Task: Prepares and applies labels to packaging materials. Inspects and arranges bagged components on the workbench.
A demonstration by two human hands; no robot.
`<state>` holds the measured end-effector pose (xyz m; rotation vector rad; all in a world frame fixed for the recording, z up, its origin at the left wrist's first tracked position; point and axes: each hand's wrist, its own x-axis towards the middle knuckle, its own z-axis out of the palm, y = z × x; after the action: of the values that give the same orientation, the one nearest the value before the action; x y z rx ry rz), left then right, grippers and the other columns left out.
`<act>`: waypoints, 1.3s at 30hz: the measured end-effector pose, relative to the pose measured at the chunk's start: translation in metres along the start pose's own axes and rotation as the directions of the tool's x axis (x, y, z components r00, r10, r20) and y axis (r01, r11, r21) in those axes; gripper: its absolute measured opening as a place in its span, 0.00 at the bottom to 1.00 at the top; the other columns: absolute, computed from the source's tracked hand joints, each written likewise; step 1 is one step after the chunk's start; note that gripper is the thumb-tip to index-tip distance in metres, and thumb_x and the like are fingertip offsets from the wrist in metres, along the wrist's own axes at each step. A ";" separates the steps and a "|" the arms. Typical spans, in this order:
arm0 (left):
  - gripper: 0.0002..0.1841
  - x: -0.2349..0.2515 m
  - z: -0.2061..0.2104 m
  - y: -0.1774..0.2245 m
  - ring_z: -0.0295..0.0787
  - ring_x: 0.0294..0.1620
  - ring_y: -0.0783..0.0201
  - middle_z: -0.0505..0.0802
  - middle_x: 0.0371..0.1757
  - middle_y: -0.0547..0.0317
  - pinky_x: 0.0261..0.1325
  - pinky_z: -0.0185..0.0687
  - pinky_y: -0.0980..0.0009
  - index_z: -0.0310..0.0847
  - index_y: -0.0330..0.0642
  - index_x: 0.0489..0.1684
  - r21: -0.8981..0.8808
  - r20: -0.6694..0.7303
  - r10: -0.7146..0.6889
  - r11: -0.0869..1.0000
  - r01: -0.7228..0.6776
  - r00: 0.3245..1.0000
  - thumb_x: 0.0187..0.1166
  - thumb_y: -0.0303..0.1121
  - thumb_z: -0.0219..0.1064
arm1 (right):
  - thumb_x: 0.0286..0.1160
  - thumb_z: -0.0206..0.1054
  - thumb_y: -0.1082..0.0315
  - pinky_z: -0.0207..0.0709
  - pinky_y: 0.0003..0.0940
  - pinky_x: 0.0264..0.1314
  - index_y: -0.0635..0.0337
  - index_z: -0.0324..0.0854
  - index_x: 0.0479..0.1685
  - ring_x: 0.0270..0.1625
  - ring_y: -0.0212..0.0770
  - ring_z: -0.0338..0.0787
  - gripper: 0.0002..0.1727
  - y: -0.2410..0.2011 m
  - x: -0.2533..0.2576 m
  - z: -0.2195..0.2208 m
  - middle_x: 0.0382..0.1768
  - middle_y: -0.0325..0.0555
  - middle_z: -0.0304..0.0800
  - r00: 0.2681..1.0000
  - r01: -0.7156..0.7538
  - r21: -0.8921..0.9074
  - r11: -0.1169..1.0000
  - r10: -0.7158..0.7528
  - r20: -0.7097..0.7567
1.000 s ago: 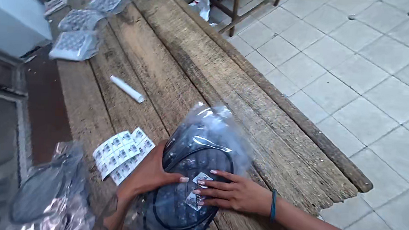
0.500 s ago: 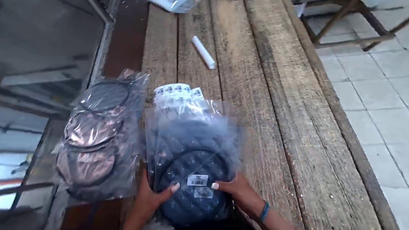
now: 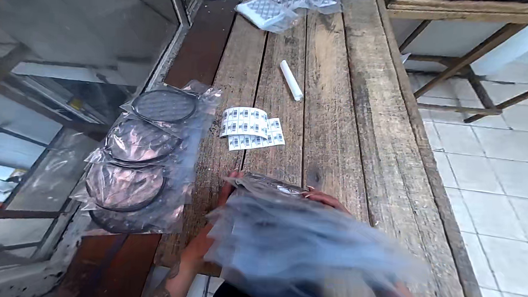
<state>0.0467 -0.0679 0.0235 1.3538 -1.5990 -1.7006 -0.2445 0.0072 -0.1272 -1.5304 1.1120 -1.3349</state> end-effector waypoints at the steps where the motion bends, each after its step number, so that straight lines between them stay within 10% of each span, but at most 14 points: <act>1: 0.51 0.015 -0.003 -0.071 0.72 0.81 0.71 0.75 0.84 0.47 0.81 0.71 0.74 0.51 0.27 0.89 -0.084 0.056 0.428 0.902 -0.423 0.902 0.65 0.37 0.79 | 0.73 0.73 0.55 0.76 0.32 0.78 0.64 0.82 0.67 0.70 0.30 0.85 0.28 -0.016 -0.005 0.003 0.64 0.40 0.90 0.994 -0.101 -0.011 0.995 0.100 -0.041; 4: 0.35 0.021 -0.003 -0.080 0.88 0.63 0.81 0.94 0.61 0.79 0.70 0.84 0.75 0.85 0.56 0.67 -0.347 0.118 0.570 0.791 -0.504 0.813 0.52 0.43 0.89 | 0.44 0.90 0.62 0.87 0.25 0.61 0.54 0.88 0.52 0.53 0.19 0.91 0.29 -0.079 0.004 0.016 0.47 0.24 0.96 0.931 -0.302 0.015 0.953 0.299 -0.208; 7: 0.29 0.011 -0.023 -0.075 0.87 0.64 0.83 0.94 0.60 0.83 0.71 0.82 0.76 0.86 0.61 0.65 -0.350 0.295 0.463 0.866 -0.356 0.836 0.59 0.43 0.86 | 0.48 0.89 0.56 0.84 0.21 0.62 0.54 0.88 0.53 0.54 0.15 0.89 0.29 -0.091 0.002 0.013 0.47 0.21 0.95 0.936 -0.337 -0.071 0.939 0.326 -0.129; 11: 0.30 0.005 -0.009 -0.094 0.89 0.46 0.87 0.94 0.42 0.84 0.53 0.85 0.83 0.84 0.52 0.51 -0.259 -0.114 0.259 0.924 -0.280 0.959 0.59 0.63 0.79 | 0.52 0.82 0.70 0.85 0.22 0.49 0.63 0.87 0.45 0.43 0.20 0.89 0.18 -0.083 0.013 0.024 0.37 0.33 0.93 0.918 -0.382 -0.115 0.917 0.363 -0.160; 14: 0.30 -0.008 0.008 -0.066 0.77 0.71 0.80 0.84 0.70 0.71 0.79 0.70 0.75 0.67 0.36 0.80 0.233 -0.456 0.613 0.782 -0.579 0.645 0.90 0.52 0.55 | 0.47 0.84 0.74 0.86 0.25 0.50 0.61 0.87 0.46 0.44 0.23 0.90 0.22 -0.070 0.022 0.033 0.39 0.35 0.93 0.945 -0.254 -0.117 0.960 0.221 -0.243; 16: 0.17 -0.025 0.023 -0.047 0.79 0.68 0.75 0.85 0.63 0.66 0.74 0.71 0.74 0.74 0.42 0.68 0.618 -0.356 0.851 0.525 -0.586 0.386 0.93 0.43 0.51 | 0.47 0.85 0.73 0.88 0.31 0.52 0.60 0.87 0.48 0.46 0.28 0.92 0.23 -0.065 0.034 0.033 0.41 0.39 0.94 0.945 -0.232 -0.124 0.965 0.193 -0.265; 17: 0.14 -0.030 0.045 -0.042 0.82 0.56 0.75 0.85 0.50 0.67 0.64 0.74 0.77 0.77 0.49 0.54 0.692 -0.237 0.895 0.429 -0.581 0.379 0.91 0.47 0.53 | 0.48 0.85 0.73 0.88 0.34 0.52 0.60 0.87 0.49 0.46 0.31 0.92 0.23 -0.065 0.037 0.032 0.42 0.42 0.94 0.942 -0.242 -0.126 0.962 0.202 -0.268; 20: 0.24 -0.013 0.120 -0.049 0.91 0.34 0.60 0.92 0.29 0.57 0.42 0.88 0.63 0.90 0.43 0.32 0.670 0.128 0.820 0.343 -0.659 0.558 0.85 0.55 0.60 | 0.51 0.85 0.73 0.87 0.38 0.51 0.62 0.86 0.51 0.46 0.35 0.93 0.23 -0.074 0.043 0.033 0.42 0.46 0.94 0.943 -0.258 -0.137 0.956 0.219 -0.250; 27: 0.13 0.014 0.157 -0.032 0.86 0.37 0.57 0.88 0.32 0.58 0.40 0.82 0.62 0.88 0.43 0.36 0.696 0.396 0.752 0.129 -0.706 0.527 0.87 0.37 0.60 | 0.45 0.88 0.66 0.86 0.36 0.56 0.67 0.89 0.47 0.46 0.34 0.93 0.25 -0.057 0.053 0.031 0.41 0.48 0.95 0.965 -0.138 -0.172 0.975 0.094 -0.244; 34: 0.15 0.020 0.131 -0.034 0.89 0.41 0.68 0.92 0.34 0.61 0.50 0.86 0.71 0.92 0.39 0.37 0.568 0.096 0.801 0.444 -0.693 0.591 0.86 0.39 0.63 | 0.49 0.83 0.72 0.84 0.49 0.52 0.71 0.88 0.43 0.44 0.47 0.93 0.20 -0.065 0.056 0.032 0.38 0.57 0.93 0.963 -0.151 -0.211 0.966 0.095 -0.253; 37: 0.13 0.011 0.137 -0.011 0.93 0.46 0.69 0.96 0.40 0.62 0.57 0.89 0.70 0.91 0.42 0.40 -0.025 -0.020 0.525 0.850 -0.526 0.851 0.88 0.35 0.61 | 0.61 0.78 0.77 0.82 0.50 0.55 0.74 0.87 0.47 0.46 0.51 0.92 0.15 -0.085 0.052 0.028 0.41 0.62 0.92 0.958 -0.215 -0.185 0.959 0.171 -0.231; 39: 0.17 0.002 0.127 0.004 0.86 0.34 0.73 0.89 0.29 0.67 0.48 0.84 0.75 0.87 0.47 0.31 -0.383 0.122 0.242 0.906 -0.180 0.963 0.90 0.37 0.55 | 0.62 0.78 0.76 0.83 0.48 0.49 0.72 0.85 0.48 0.43 0.48 0.90 0.16 -0.096 0.045 0.027 0.39 0.58 0.90 0.965 -0.206 -0.169 0.964 0.171 -0.201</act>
<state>-0.0640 -0.0072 0.0081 0.8417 -1.3598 -1.8977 -0.2044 -0.0077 -0.0267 -1.4108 1.5008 -1.2893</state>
